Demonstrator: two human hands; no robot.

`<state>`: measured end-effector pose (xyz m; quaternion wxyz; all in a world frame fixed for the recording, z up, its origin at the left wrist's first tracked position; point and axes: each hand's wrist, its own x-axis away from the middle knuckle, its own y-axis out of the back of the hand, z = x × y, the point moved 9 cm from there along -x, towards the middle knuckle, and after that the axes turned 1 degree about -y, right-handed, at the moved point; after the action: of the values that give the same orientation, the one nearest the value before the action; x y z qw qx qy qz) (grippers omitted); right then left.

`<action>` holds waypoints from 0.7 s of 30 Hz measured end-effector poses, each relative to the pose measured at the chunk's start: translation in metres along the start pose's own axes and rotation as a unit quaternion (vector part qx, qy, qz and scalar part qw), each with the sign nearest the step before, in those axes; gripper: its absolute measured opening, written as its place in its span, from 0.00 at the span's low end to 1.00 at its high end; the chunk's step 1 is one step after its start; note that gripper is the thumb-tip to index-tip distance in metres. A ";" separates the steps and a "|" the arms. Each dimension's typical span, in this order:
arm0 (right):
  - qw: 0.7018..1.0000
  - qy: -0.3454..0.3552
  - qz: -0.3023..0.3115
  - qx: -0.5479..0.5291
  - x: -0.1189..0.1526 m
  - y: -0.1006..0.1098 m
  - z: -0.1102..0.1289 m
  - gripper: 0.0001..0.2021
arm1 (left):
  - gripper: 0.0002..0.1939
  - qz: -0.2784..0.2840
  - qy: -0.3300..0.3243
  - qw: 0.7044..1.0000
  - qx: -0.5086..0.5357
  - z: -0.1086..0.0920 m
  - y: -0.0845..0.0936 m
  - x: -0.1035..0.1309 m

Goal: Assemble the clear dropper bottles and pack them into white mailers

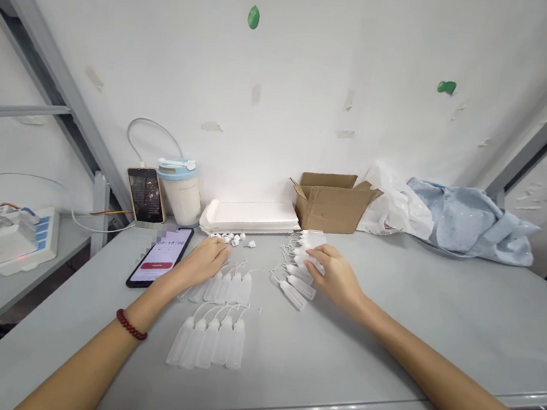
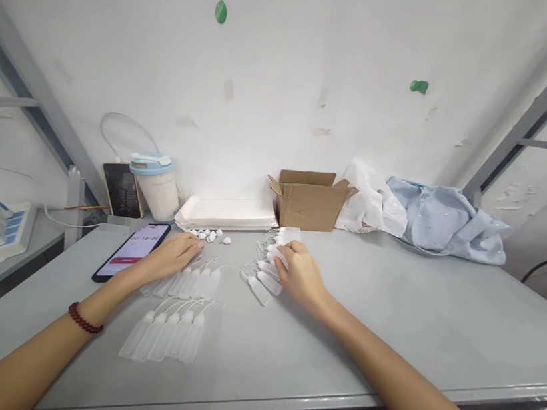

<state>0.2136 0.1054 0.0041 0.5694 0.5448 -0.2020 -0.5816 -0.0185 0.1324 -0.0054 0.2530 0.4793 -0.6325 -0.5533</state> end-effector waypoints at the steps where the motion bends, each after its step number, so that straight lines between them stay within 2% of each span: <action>1: 1.000 0.000 0.002 0.005 0.000 -0.001 0.000 0.11 | 0.21 -0.001 0.003 1.000 -0.003 0.001 0.000 0.000; 6: 1.000 0.013 0.006 0.019 0.002 -0.001 0.003 0.10 | 0.15 -0.014 0.018 1.000 -0.004 0.005 0.003 0.000; 9: 0.998 0.043 -0.024 0.028 0.006 0.004 0.012 0.11 | 0.12 -0.025 0.034 0.999 -0.006 0.009 0.004 0.001; 11: 0.994 0.098 -0.054 0.016 0.012 0.010 0.028 0.11 | 0.12 -0.035 0.047 0.998 -0.005 0.012 0.005 0.001; 13: 0.980 0.188 -0.059 -0.015 0.023 0.013 0.053 0.11 | 0.12 -0.048 0.060 0.997 -0.001 0.014 0.007 0.002; 16: 0.953 0.297 0.003 -0.064 0.044 0.010 0.090 0.11 | 0.13 -0.069 0.075 0.995 0.009 0.014 0.011 0.003; 19: 0.928 0.351 0.081 -0.090 0.064 0.004 0.116 0.13 | 0.14 -0.092 0.083 0.991 0.041 0.008 0.017 0.004; 21: 0.919 0.359 0.131 -0.095 0.072 -0.002 0.126 0.15 | 0.13 -0.105 0.092 0.986 0.091 0.003 0.020 0.005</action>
<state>0.1209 -0.0065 0.0141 0.7239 0.6292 0.0022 -0.2831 -0.0302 0.1278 0.0115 0.2058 0.6127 -0.6005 -0.4708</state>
